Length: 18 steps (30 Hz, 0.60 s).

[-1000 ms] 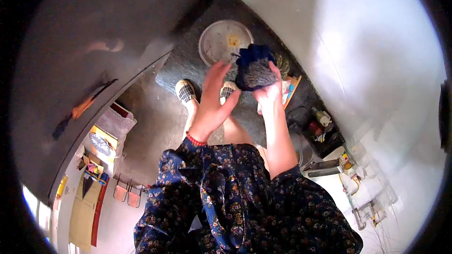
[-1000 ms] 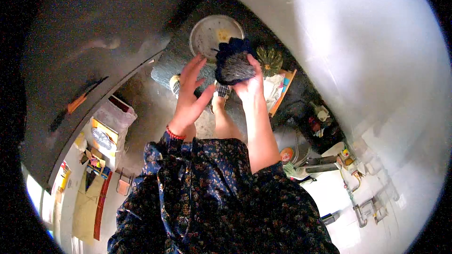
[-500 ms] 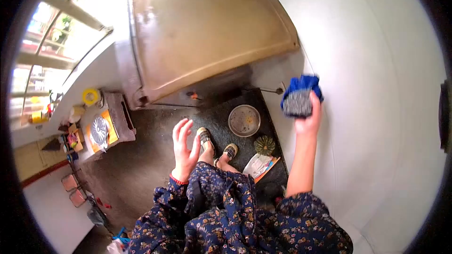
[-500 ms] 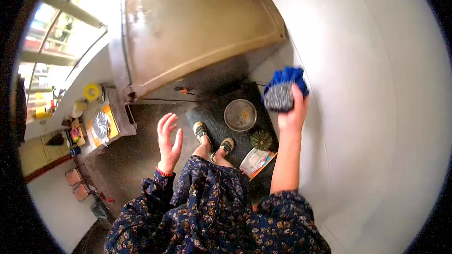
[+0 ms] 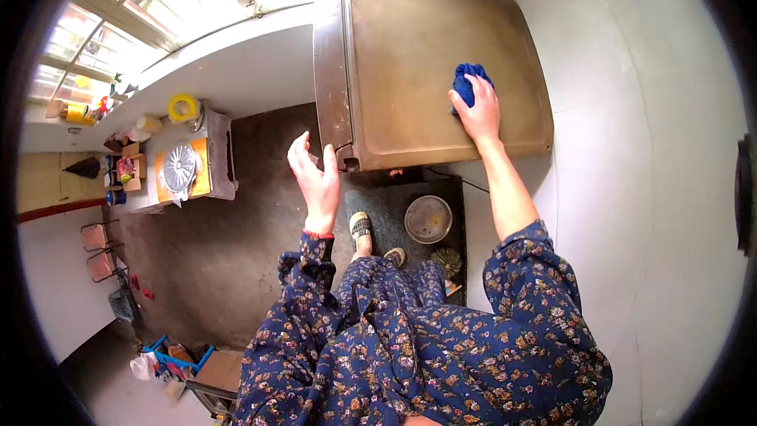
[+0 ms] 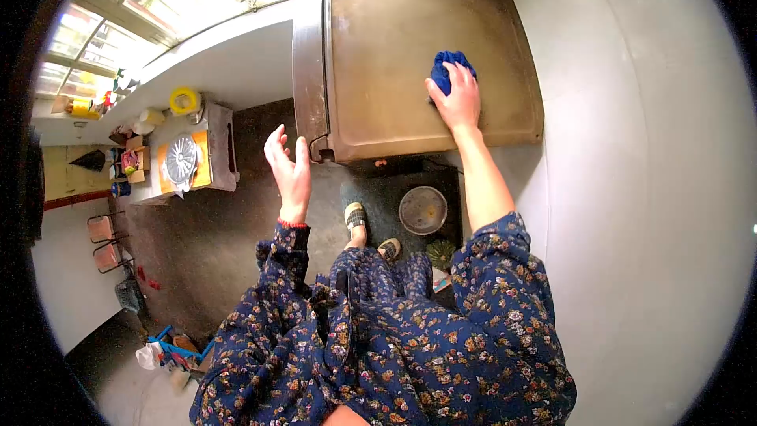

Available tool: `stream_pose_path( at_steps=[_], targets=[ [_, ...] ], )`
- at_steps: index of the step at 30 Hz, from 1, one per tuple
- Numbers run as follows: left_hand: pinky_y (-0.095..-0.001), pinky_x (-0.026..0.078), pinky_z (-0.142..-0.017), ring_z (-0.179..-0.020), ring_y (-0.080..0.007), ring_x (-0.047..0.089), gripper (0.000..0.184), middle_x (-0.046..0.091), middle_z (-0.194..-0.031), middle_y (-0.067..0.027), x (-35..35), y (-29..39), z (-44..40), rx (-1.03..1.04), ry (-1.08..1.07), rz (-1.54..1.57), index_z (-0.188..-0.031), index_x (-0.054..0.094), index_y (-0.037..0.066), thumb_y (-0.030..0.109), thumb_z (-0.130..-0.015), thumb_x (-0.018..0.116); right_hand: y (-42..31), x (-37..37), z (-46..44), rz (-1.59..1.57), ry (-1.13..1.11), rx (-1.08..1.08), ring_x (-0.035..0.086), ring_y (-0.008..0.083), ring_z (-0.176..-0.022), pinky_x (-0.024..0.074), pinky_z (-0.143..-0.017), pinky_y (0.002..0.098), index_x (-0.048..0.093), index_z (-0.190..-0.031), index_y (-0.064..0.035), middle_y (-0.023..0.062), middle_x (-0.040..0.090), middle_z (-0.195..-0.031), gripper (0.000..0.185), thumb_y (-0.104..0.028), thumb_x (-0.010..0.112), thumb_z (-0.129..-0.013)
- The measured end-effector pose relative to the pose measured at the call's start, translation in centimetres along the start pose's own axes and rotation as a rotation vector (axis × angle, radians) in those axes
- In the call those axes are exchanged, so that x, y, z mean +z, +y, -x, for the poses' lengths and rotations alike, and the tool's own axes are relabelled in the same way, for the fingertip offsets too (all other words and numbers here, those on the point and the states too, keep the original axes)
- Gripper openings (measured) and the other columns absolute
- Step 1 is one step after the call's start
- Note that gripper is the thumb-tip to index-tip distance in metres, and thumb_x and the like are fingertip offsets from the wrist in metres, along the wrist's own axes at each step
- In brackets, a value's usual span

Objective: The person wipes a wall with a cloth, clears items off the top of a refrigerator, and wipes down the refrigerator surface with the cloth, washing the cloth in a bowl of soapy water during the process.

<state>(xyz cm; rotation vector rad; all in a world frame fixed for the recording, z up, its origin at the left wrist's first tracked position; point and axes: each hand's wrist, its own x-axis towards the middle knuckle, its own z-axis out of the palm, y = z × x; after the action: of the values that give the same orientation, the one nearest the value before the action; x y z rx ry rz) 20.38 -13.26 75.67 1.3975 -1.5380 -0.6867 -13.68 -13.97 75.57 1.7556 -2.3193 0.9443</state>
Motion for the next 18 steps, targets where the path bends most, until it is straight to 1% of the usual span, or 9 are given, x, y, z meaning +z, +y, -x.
stream_pose_path(
  at_steps=[3,7,8,12,14,15,16,17,18],
  targets=[
    [-0.0443,0.032,-0.103,-0.119,-0.0352,0.039,0.049,0.041,-0.126,-0.0217,2.2,-0.3,1.2,0.063,-0.041,-0.036,-0.127,0.04,-0.004,0.018,-0.087,0.06,-1.4,-1.3,5.3,0.035,-0.022,-0.06,0.045,0.039,-0.118,0.035,-0.102,0.0472,0.052,-0.124,-0.0066,0.0229,0.048,-0.127,0.062,-0.046,0.065,-0.079],
    [-0.0454,0.033,-0.1,-0.119,-0.036,0.039,0.049,0.042,-0.127,-0.0214,2.0,-0.1,2.2,0.065,-0.015,-0.217,-0.128,0.04,-0.002,0.02,-0.088,0.057,-10.4,-2.6,11.2,-0.089,-0.147,-0.308,0.044,0.0371,-0.118,0.034,-0.103,0.0464,0.05,-0.125,-0.0078,0.0188,0.049,-0.126,0.063,-0.036,0.072,-0.073],
    [-0.0456,0.034,-0.1,-0.118,-0.0362,0.04,0.048,0.042,-0.126,-0.0211,3.3,-1.4,6.1,0.068,-0.008,-0.26,-0.128,0.04,-0.001,0.02,-0.088,0.057,-10.2,-1.7,14.9,-0.089,-0.143,-0.361,0.045,0.0362,-0.117,0.036,-0.102,0.0456,0.053,-0.122,-0.0107,0.0153,0.051,-0.125,0.062,-0.03,0.075,-0.068],
    [-0.0456,0.035,-0.099,-0.117,-0.0369,0.041,0.048,0.044,-0.124,-0.0202,3.2,-0.9,6.7,0.05,0.018,-0.387,-0.129,0.04,0.002,0.019,-0.087,0.057,-10.6,-0.3,10.9,-0.264,-0.209,-0.631,0.053,0.0311,-0.113,0.0441,-0.096,0.0428,0.061,-0.11,-0.0144,0.0081,0.056,-0.121,0.048,-0.019,0.076,-0.065],
    [-0.0453,0.035,-0.099,-0.117,-0.0368,0.041,0.048,0.044,-0.124,-0.0203,2.8,-0.2,6.0,0.053,-0.001,-0.426,-0.129,0.041,0.001,0.019,-0.087,0.058,-8.4,0.5,6.8,-0.323,-0.047,-0.725,0.06,0.0274,-0.101,0.0494,-0.09,0.0395,0.065,-0.098,-0.0151,0.0056,0.064,-0.106,0.032,-0.013,0.074,-0.067],
    [-0.0448,0.035,-0.099,-0.117,-0.0368,0.041,0.049,0.044,-0.124,-0.0198,3.0,-0.2,6.1,0.063,-0.019,-0.433,-0.129,0.04,0.001,0.019,-0.087,0.058,-4.8,1.6,4.9,-0.194,0.047,-0.783,0.062,0.0256,-0.096,0.0506,-0.087,0.0378,0.065,-0.095,-0.0162,0.005,0.065,-0.101,0.029,-0.01,0.072,-0.068],
    [-0.0447,0.035,-0.099,-0.117,-0.037,0.041,0.048,0.044,-0.124,-0.0204,2.7,0.0,6.4,0.046,-0.042,-0.458,-0.129,0.04,0.001,0.019,-0.088,0.057,-1.7,0.9,2.2,-0.134,0.034,-0.673,0.061,0.0256,-0.099,0.049,-0.088,0.0385,0.066,-0.096,-0.0152,0.0067,0.064,-0.102,0.025,-0.011,0.069,-0.071],
    [-0.0446,0.035,-0.1,-0.118,-0.0372,0.041,0.048,0.044,-0.124,-0.021,3.0,0.3,5.9,0.035,-0.047,-0.472,-0.129,0.04,0.0,0.019,-0.089,0.056,1.2,-0.4,-0.3,-0.021,0.091,-0.487,0.059,0.0251,-0.099,0.0464,-0.091,0.0364,0.065,-0.096,-0.0142,0.006,0.064,-0.102,0.025,-0.01,0.066,-0.071],
    [-0.0445,0.034,-0.1,-0.118,-0.0374,0.041,0.047,0.044,-0.125,-0.0216,3.6,0.0,6.0,0.027,-0.049,-0.486,-0.129,0.039,-0.001,0.02,-0.09,0.055,6.4,-0.6,-1.6,0.001,0.071,-0.228,0.057,0.027,-0.102,0.046,-0.091,0.0387,0.065,-0.101,-0.0116,0.0085,0.063,-0.106,0.03,-0.015,0.068,-0.071]
  ],
)
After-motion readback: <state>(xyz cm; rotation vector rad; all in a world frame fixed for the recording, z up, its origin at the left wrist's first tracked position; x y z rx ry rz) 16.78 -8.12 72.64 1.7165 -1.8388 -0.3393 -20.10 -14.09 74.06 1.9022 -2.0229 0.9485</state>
